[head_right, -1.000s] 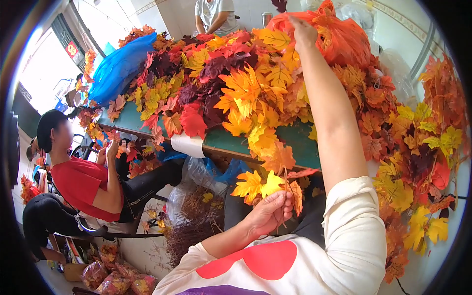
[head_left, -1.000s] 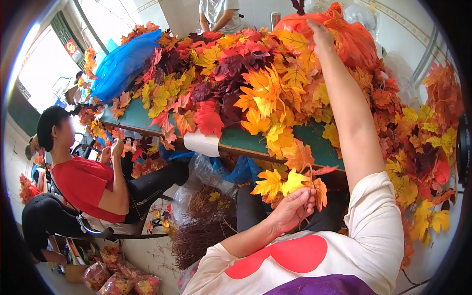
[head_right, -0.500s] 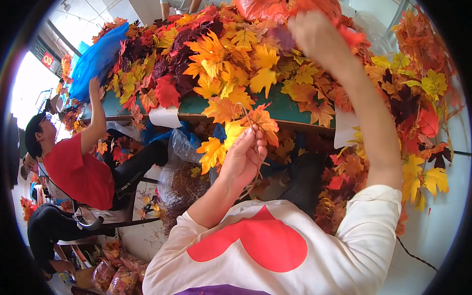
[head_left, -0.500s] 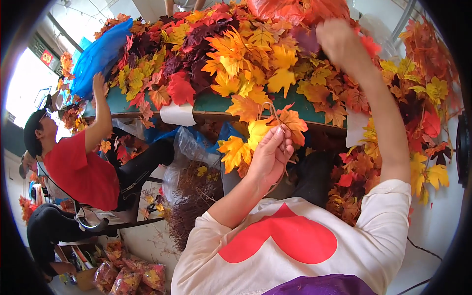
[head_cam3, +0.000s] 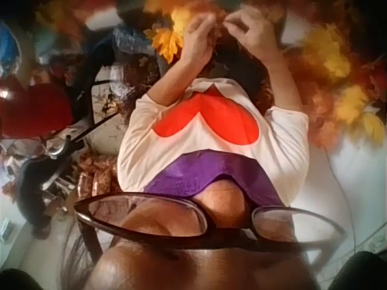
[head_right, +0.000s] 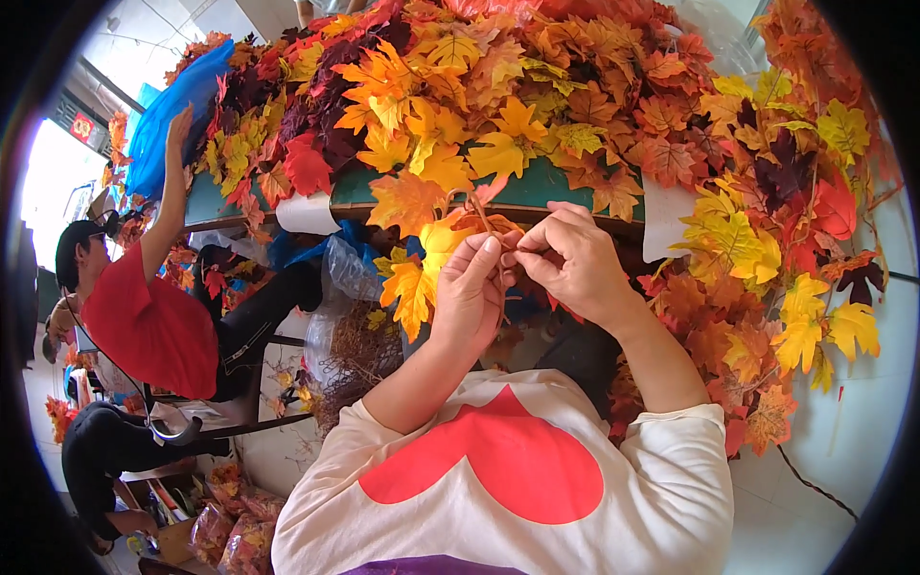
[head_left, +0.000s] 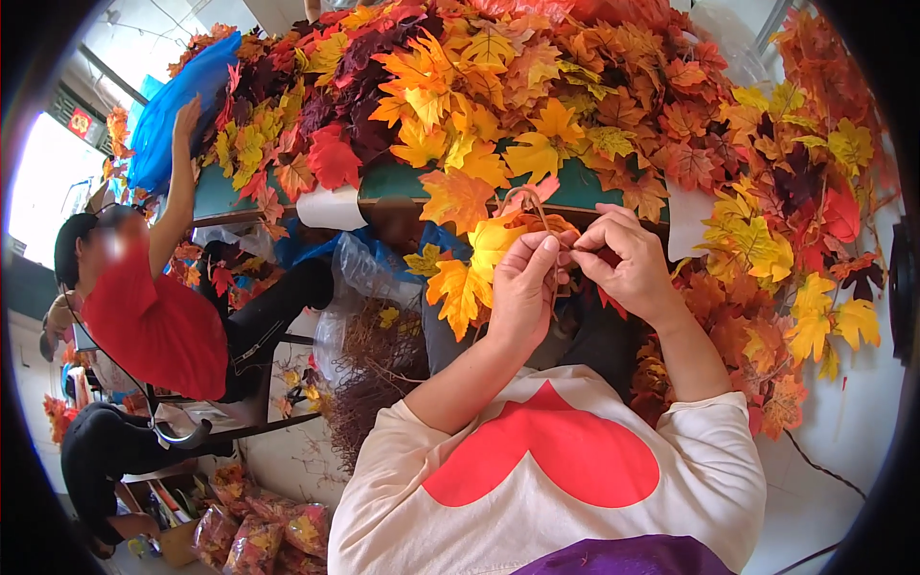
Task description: The person attaches artificial leaves onto a decorative vine by hand, picking up leaves from the table and securing them along the stem.
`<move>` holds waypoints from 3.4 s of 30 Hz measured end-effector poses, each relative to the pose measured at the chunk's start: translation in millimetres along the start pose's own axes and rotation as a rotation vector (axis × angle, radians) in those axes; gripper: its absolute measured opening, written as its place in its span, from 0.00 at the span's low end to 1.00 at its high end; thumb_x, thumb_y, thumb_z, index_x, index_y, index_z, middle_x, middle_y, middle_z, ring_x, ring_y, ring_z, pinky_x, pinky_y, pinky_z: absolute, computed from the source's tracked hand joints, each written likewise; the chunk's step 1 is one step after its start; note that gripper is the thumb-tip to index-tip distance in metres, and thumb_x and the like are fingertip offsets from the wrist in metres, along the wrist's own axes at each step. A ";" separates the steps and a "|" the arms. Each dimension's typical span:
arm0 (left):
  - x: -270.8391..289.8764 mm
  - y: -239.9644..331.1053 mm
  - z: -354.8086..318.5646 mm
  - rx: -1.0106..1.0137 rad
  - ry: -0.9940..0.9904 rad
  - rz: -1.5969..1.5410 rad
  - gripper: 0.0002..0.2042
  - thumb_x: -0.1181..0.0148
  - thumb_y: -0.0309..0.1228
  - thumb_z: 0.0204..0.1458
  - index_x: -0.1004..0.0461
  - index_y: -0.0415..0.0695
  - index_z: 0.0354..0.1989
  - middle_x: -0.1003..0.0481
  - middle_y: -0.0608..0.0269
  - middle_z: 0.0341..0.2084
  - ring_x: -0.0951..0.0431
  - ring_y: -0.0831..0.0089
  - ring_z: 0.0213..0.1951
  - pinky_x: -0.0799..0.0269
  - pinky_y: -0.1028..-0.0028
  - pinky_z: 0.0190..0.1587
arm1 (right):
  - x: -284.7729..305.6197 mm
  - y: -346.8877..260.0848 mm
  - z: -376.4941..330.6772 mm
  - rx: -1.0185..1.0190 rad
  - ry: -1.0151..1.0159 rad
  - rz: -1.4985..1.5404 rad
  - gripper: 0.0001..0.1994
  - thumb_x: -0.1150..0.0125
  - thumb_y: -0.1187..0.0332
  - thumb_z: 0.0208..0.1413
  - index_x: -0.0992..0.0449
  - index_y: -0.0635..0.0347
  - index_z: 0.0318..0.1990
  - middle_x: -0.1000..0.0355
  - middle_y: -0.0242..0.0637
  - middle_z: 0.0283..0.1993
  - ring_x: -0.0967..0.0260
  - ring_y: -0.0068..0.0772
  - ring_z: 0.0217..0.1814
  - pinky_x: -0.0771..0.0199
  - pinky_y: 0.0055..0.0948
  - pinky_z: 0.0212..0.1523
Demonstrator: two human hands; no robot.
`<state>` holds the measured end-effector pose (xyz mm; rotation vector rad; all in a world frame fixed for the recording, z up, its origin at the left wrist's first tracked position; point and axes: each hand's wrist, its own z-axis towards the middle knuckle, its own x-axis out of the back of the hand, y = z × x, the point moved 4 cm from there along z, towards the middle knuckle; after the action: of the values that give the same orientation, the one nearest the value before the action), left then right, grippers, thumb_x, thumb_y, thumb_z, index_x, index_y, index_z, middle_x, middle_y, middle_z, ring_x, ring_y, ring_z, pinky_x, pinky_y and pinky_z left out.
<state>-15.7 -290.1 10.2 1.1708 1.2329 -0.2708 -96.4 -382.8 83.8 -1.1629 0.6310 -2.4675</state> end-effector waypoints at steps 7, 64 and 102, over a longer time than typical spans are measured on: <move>2.0 -2.6 0.0 -0.003 -0.018 0.023 0.05 0.47 0.29 0.54 0.31 0.42 0.36 0.26 0.63 0.37 0.29 0.85 0.30 0.32 0.84 0.30 | -1.6 1.4 -1.1 0.002 0.044 -0.015 0.06 0.35 0.74 0.37 0.27 0.60 0.24 0.31 0.34 0.24 0.33 0.34 0.29 0.34 0.35 0.45; 12.7 -13.0 3.8 -0.425 -0.046 0.890 0.11 0.44 0.17 0.48 0.28 0.35 0.41 0.24 0.63 0.29 0.26 0.81 0.32 0.28 0.82 0.36 | -4.0 3.7 -17.8 -0.176 0.005 -0.156 0.05 0.40 0.71 0.45 0.29 0.61 0.24 0.31 0.36 0.22 0.33 0.39 0.30 0.36 0.35 0.42; 26.2 -20.9 -18.8 0.169 -0.103 0.392 0.11 0.41 0.26 0.49 0.32 0.37 0.39 0.28 0.64 0.23 0.27 0.80 0.23 0.30 0.81 0.24 | -13.7 23.2 0.0 -0.154 -0.118 -0.025 0.07 0.40 0.67 0.46 0.27 0.63 0.26 0.30 0.38 0.22 0.32 0.39 0.29 0.36 0.33 0.41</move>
<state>-31.7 -273.7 -20.6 1.4974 0.8804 -0.1405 -85.4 -395.8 62.9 -1.3703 0.7870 -2.3846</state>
